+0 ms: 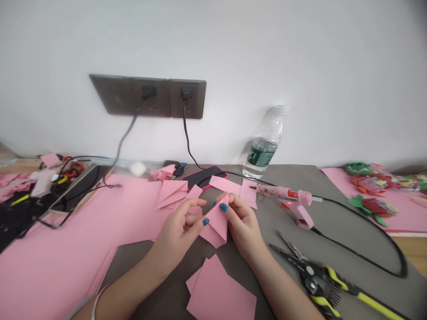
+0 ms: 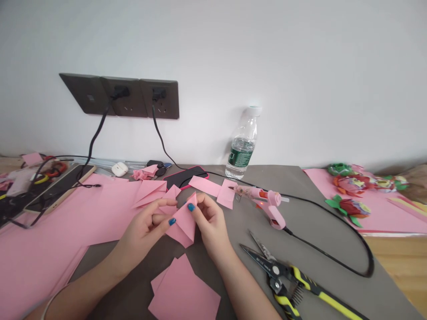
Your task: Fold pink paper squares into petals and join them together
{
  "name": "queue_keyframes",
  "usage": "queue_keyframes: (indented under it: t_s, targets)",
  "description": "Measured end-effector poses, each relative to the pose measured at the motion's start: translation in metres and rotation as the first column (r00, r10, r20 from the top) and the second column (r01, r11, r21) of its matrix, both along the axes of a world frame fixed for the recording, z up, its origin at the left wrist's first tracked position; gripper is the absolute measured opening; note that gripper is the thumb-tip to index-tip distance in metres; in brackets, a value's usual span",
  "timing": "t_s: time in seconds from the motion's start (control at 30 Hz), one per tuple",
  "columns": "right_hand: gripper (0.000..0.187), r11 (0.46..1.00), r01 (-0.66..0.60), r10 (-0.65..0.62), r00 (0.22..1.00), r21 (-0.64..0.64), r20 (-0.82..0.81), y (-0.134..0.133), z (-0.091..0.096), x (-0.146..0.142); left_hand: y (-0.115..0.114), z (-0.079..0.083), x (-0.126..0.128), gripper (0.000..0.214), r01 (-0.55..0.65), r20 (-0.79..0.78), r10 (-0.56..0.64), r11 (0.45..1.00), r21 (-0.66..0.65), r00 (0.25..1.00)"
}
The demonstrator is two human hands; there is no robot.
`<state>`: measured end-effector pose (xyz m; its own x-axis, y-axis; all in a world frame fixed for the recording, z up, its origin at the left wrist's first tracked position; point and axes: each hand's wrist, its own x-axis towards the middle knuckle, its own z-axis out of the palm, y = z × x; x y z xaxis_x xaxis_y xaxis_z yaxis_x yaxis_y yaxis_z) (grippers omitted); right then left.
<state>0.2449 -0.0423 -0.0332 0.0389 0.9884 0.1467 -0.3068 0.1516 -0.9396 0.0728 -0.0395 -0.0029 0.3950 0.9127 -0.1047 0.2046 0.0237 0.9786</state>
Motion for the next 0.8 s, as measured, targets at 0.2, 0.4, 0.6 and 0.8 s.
queue_keyframes:
  t_s: [0.2,0.4,0.6,0.8]
  targets:
    - [0.018,0.999,-0.054,0.054,0.996,0.006,0.069,-0.001,0.006,-0.002,-0.001,-0.003,-0.002,0.023,-0.057,0.02,0.056,0.997,0.047,0.998]
    - [0.021,0.999,-0.052,0.053,0.992,-0.007,0.118,-0.005,0.011,-0.005,-0.003,-0.001,0.001,0.015,-0.028,0.076,0.027,0.999,0.02,0.997]
    - [0.025,0.998,-0.06,0.062,0.99,-0.023,0.127,-0.006,0.01,-0.005,-0.003,-0.002,0.0,0.018,-0.035,0.103,0.038,0.999,-0.027,0.994]
    - [0.023,0.997,-0.082,0.083,0.987,-0.011,0.135,-0.006,0.009,-0.005,-0.002,-0.001,0.001,0.016,-0.038,0.109,0.041,0.999,-0.029,0.993]
